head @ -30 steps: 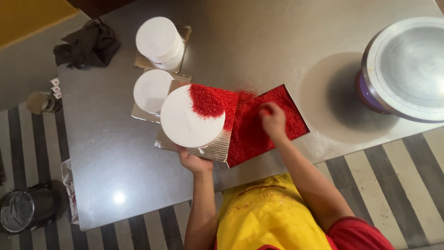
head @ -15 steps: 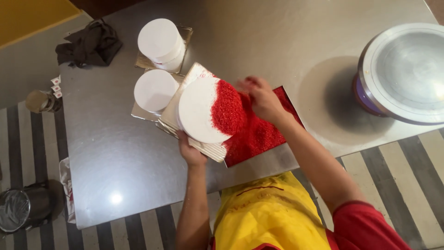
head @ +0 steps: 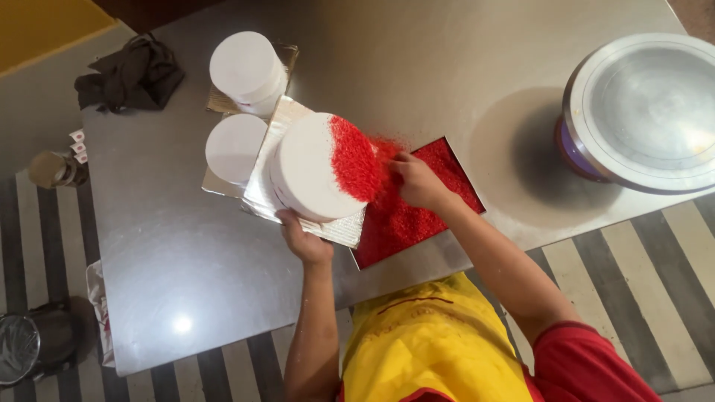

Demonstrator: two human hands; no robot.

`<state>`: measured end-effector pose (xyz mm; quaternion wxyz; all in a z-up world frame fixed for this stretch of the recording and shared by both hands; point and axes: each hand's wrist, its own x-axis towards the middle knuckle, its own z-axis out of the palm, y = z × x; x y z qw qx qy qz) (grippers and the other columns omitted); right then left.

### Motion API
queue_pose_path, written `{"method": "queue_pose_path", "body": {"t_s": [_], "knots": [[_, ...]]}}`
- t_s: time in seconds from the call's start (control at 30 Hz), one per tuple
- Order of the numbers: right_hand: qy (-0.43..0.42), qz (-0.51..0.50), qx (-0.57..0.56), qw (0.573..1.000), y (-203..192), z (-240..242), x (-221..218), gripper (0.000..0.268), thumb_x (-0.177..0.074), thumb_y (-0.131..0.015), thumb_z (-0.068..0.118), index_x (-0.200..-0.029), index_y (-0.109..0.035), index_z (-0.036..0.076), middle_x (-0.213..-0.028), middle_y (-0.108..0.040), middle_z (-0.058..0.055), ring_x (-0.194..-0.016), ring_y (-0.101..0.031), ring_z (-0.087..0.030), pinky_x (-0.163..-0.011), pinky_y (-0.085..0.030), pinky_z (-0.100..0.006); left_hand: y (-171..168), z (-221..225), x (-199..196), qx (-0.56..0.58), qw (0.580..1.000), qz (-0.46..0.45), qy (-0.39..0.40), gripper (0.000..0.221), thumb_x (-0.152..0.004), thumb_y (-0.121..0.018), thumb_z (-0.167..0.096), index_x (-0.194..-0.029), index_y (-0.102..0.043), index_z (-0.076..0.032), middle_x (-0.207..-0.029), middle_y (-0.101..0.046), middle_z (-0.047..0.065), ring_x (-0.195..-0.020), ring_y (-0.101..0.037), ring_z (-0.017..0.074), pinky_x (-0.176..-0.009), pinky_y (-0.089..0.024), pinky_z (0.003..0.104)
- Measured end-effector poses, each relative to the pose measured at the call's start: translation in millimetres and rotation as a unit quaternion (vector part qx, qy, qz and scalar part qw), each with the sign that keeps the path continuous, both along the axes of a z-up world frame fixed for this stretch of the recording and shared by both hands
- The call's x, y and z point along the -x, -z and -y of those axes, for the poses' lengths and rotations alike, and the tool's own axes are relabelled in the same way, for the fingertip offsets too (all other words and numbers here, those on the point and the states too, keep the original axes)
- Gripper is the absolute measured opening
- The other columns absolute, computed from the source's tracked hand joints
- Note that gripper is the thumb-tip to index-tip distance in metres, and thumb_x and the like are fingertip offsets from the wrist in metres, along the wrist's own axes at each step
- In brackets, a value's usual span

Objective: The person carries a tray of red sprinkles to a stainless steel worktable and presses handfuls of sprinkles onto the frosted sides and top of round cakes, rotating each cake board to coat the surface. They coat several cakes one at a time, then sweep spilled sprinkles from the table back into the tray.

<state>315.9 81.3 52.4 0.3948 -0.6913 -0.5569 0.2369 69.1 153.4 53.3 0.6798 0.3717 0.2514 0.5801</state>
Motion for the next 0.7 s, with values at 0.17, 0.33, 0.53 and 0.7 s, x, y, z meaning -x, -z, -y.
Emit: {"method": "queue_pose_path", "body": {"t_s": [0.17,0.33,0.53,0.7], "knots": [[0.024,-0.049,0.001,0.999,3.3,1.0,11.8,0.055,-0.081,-0.058,-0.008,-0.133,-0.064,0.006,-0.125,-0.066,-0.015,-0.104,-0.069,-0.029,-0.088,-0.058,-0.037,30.7,19.6,-0.1,0.022,0.999,0.019,-0.044,0.073,-0.109,-0.035,-0.052,-0.154,-0.031,0.005,-0.155,-0.043,0.019,-0.142,-0.047,0.0284,-0.119,-0.041,0.045],[0.154,-0.674,0.09,0.717,-24.3,-25.8,23.9,0.044,-0.105,-0.046,0.028,-0.139,-0.056,0.002,-0.121,-0.069,-0.017,-0.103,-0.07,-0.027,-0.087,-0.06,-0.042,49.8,56.1,-11.0,0.107,0.986,0.118,-0.049,0.072,-0.112,-0.04,-0.052,-0.155,-0.033,0.004,-0.156,-0.041,0.019,-0.141,-0.047,0.0312,-0.118,-0.039,0.05],[0.092,-0.63,0.099,0.765,-19.0,-42.5,-3.7,0.047,-0.102,-0.05,0.025,-0.145,-0.055,0.007,-0.127,-0.07,-0.013,-0.108,-0.071,-0.023,-0.09,-0.06,-0.038,-52.4,98.5,19.5,0.038,0.935,0.305,0.176,0.091,-0.093,-0.051,-0.068,-0.164,-0.026,-0.016,-0.168,-0.031,0.003,-0.155,-0.035,0.0237,-0.129,-0.032,0.049],[0.026,-0.564,0.208,0.799,-0.5,-52.9,1.7,0.041,-0.106,-0.054,0.03,-0.138,-0.059,0.005,-0.122,-0.07,-0.014,-0.107,-0.069,-0.022,-0.09,-0.059,-0.036,-7.7,52.0,64.8,0.225,0.921,0.204,0.244,0.085,-0.096,-0.054,-0.065,-0.158,-0.037,-0.008,-0.156,-0.048,0.011,-0.142,-0.046,0.0293,-0.117,-0.04,0.047]]}}
